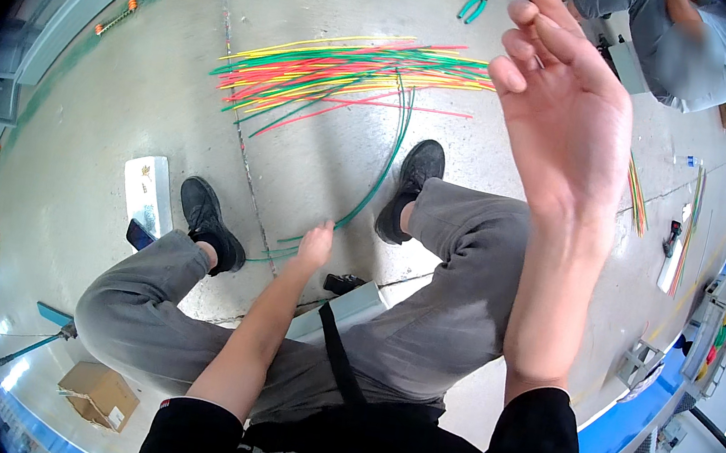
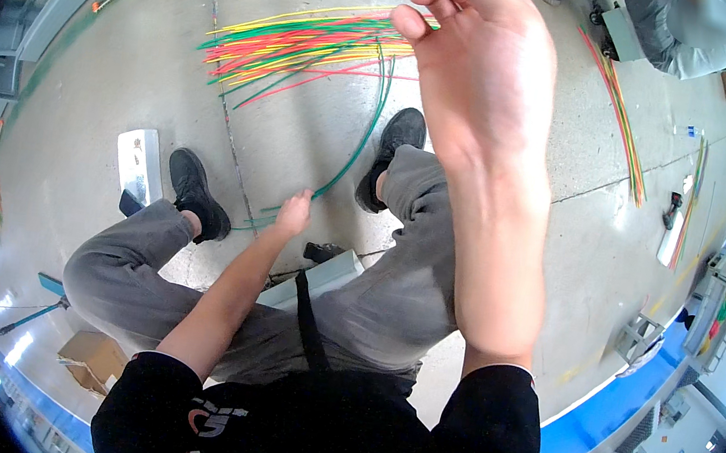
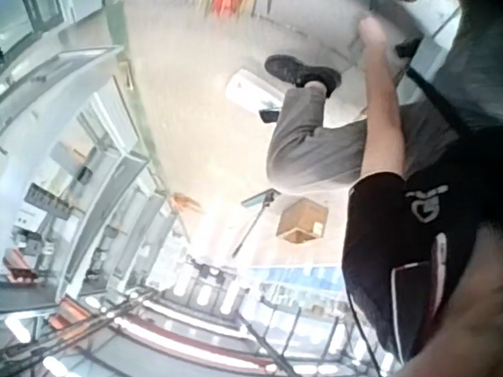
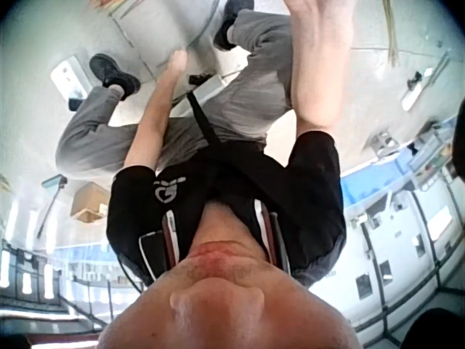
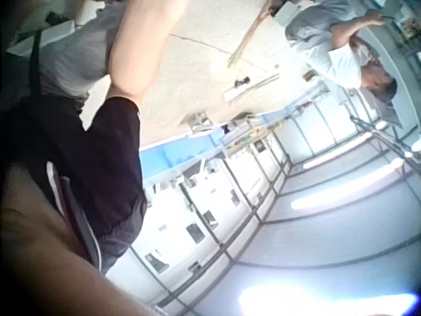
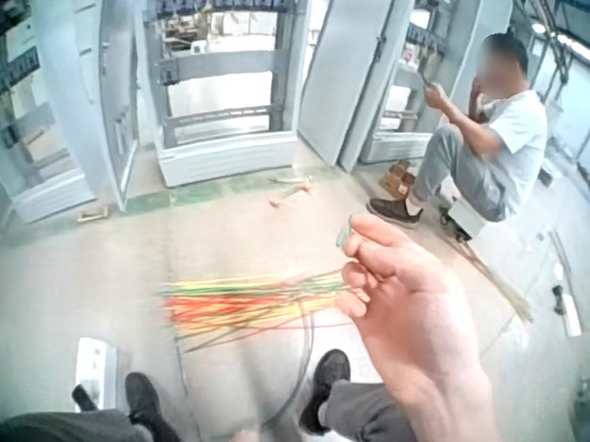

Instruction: The person sits on the floor and repeatedly strips the outer insulation from green wires by hand, pulling the sheath off and discarding it. The person handles multiple wires one at a time, creating a pile of stripped wires on the floor.

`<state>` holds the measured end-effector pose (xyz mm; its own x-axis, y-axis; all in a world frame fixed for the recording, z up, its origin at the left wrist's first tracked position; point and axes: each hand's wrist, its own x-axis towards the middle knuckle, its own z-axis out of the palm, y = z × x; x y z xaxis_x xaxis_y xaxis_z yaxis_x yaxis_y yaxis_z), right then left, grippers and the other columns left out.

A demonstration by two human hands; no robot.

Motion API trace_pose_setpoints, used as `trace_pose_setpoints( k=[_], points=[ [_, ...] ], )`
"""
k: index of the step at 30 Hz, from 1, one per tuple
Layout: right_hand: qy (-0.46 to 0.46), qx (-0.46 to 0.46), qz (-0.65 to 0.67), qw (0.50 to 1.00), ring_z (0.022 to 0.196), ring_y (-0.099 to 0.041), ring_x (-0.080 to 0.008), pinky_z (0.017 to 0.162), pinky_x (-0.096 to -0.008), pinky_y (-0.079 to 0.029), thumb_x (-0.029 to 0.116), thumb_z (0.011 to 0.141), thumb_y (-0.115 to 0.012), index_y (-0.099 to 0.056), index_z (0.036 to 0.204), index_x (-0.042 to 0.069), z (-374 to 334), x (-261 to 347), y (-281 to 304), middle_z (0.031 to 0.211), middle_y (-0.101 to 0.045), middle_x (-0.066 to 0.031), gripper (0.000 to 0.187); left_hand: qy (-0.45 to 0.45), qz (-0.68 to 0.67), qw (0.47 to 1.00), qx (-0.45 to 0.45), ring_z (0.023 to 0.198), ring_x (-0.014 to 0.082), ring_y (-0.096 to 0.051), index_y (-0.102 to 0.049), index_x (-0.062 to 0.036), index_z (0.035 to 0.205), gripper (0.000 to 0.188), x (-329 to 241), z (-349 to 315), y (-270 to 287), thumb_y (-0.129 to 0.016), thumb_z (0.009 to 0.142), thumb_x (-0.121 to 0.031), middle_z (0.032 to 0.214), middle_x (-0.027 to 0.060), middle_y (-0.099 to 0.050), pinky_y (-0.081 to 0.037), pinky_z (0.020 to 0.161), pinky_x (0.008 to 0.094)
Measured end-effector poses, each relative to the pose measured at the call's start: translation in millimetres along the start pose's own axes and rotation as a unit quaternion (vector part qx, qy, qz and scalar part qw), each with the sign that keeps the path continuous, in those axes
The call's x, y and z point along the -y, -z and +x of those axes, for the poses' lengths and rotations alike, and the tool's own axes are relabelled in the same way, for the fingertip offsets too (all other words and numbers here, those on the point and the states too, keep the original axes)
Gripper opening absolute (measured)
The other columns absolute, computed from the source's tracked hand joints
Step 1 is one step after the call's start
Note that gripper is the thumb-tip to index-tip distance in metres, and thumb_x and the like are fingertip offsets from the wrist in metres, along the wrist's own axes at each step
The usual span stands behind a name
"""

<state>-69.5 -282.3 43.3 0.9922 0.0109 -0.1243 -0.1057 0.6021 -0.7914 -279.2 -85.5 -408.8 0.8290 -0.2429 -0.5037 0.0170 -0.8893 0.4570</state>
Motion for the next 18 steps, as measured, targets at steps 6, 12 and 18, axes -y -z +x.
trace_pose_setpoints(
  k=[6, 12, 18],
  points=[
    [0.000, 0.036, -0.028, 0.999, 0.078, -0.044, -0.0121, 0.065, -0.0252, -0.039, 0.008, 0.091, -0.050, -0.047, 0.125, -0.006, -17, -2, -11, 0.104, -0.054, -0.0090, 0.037, 0.028, 0.002, 0.995, -0.100, 0.100, 0.0353, -0.056, -0.052, -0.0009, 0.101, 0.027, -1, 20, 13, -0.061, 0.075, -0.002, 0.103, 0.0177, -0.056, -0.050, 0.083, 0.0426],
    [0.036, 0.093, -0.063, 0.993, 0.078, -0.042, -0.0114, 0.063, -0.0235, -0.037, 0.007, 0.091, -0.048, -0.046, 0.126, -0.006, -28, -7, -1, 0.103, -0.051, -0.0078, 0.037, 0.034, 0.052, 0.996, -0.063, 0.101, 0.0288, -0.056, -0.054, -0.0032, 0.097, 0.021, -14, 28, -25, -0.060, 0.077, -0.005, 0.097, 0.0125, -0.059, -0.052, 0.081, 0.0392],
    [-0.031, 0.019, 0.004, 0.999, 0.078, -0.041, -0.0112, 0.063, -0.0239, -0.037, 0.005, 0.091, -0.046, -0.045, 0.126, -0.006, -20, -1, 5, 0.104, -0.051, -0.0080, 0.036, -0.035, 0.125, 0.987, -0.096, 0.100, 0.0286, -0.054, -0.060, -0.0035, 0.091, 0.015, -41, 10, 28, -0.059, 0.077, -0.009, 0.094, 0.0113, -0.059, -0.048, 0.080, 0.0427]
  ],
)
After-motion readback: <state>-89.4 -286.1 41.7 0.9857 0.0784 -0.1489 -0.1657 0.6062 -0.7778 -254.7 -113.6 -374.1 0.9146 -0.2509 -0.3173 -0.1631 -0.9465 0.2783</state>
